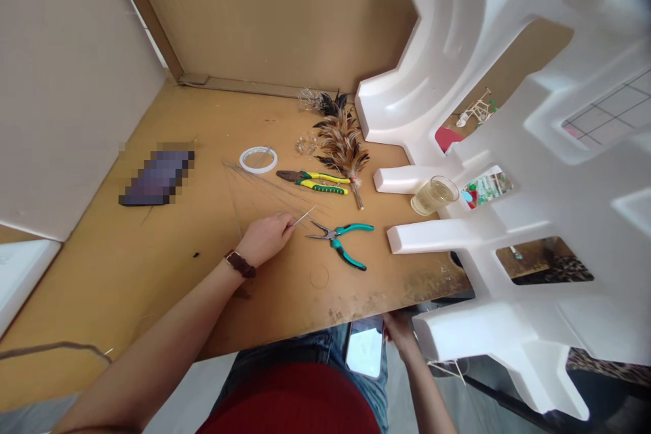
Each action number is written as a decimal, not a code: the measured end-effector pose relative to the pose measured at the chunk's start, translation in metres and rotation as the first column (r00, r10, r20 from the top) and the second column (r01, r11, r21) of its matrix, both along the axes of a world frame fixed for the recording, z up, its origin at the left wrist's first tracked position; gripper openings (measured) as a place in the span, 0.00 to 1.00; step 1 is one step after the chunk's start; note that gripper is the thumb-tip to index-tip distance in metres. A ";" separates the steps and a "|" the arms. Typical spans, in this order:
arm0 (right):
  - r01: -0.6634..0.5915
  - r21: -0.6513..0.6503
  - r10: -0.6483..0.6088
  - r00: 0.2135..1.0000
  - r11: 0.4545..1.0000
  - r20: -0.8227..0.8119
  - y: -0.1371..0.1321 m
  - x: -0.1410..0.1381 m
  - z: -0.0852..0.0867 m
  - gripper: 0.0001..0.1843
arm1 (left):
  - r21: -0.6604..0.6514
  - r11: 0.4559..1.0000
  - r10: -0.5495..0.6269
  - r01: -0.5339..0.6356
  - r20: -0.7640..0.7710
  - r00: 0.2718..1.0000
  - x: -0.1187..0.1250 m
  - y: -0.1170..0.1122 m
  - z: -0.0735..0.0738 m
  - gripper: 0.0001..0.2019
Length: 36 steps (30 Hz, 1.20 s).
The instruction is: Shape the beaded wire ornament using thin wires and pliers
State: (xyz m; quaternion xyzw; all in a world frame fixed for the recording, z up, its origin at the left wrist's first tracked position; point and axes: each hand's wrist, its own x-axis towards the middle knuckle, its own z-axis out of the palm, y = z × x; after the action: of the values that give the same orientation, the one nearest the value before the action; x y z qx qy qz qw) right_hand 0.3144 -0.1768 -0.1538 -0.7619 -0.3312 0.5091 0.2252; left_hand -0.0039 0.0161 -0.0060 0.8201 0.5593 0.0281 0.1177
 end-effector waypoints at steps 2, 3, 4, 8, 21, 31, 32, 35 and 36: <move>0.018 0.001 -0.018 0.999 1.000 -0.030 -0.002 0.001 0.001 0.26 | 0.000 1.000 0.003 -0.003 0.002 1.000 0.000 0.000 0.000 0.08; 0.029 0.003 -0.028 0.998 1.000 -0.049 -0.003 0.001 0.002 0.26 | 0.001 1.000 0.005 -0.005 0.002 1.000 0.000 0.000 0.000 0.08; 0.037 0.006 -0.036 0.997 0.999 -0.069 -0.004 0.002 0.003 0.26 | 0.003 1.000 0.003 -0.003 0.003 1.000 0.000 0.000 0.000 0.08; 0.012 0.031 -0.007 0.989 0.999 -0.146 -0.012 0.004 0.013 0.20 | 0.005 1.000 -0.001 0.001 0.005 1.000 0.000 0.000 -0.001 0.08; -0.101 0.083 0.120 0.952 0.991 -0.282 -0.021 0.008 0.021 0.13 | -0.036 0.999 0.029 -0.028 0.010 1.000 0.001 0.000 0.006 0.10; 0.009 0.067 0.007 0.973 0.998 -0.231 -0.022 0.010 0.016 0.20 | -0.023 1.000 0.014 -0.012 0.118 0.993 -0.009 0.002 0.007 0.11; 0.014 0.054 -0.002 0.976 0.998 -0.219 -0.021 0.010 0.016 0.22 | -0.028 0.999 0.025 -0.021 0.144 0.989 -0.010 0.002 0.007 0.11; -0.022 0.018 0.025 0.979 1.000 -0.201 -0.018 0.013 0.015 0.25 | -0.060 0.997 0.070 -0.056 0.267 0.961 -0.013 0.003 0.006 0.08; -0.039 0.015 0.042 0.977 0.999 -0.208 -0.017 0.014 0.015 0.25 | -0.084 0.994 0.096 -0.071 0.336 0.937 -0.013 0.004 0.006 0.06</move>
State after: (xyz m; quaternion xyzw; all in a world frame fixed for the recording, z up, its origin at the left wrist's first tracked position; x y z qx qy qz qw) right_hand 0.3287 -0.1939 -0.1390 -0.6963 -0.3241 0.5886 0.2524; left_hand -0.0173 0.0198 -0.0003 0.7737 0.5656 0.1543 0.2401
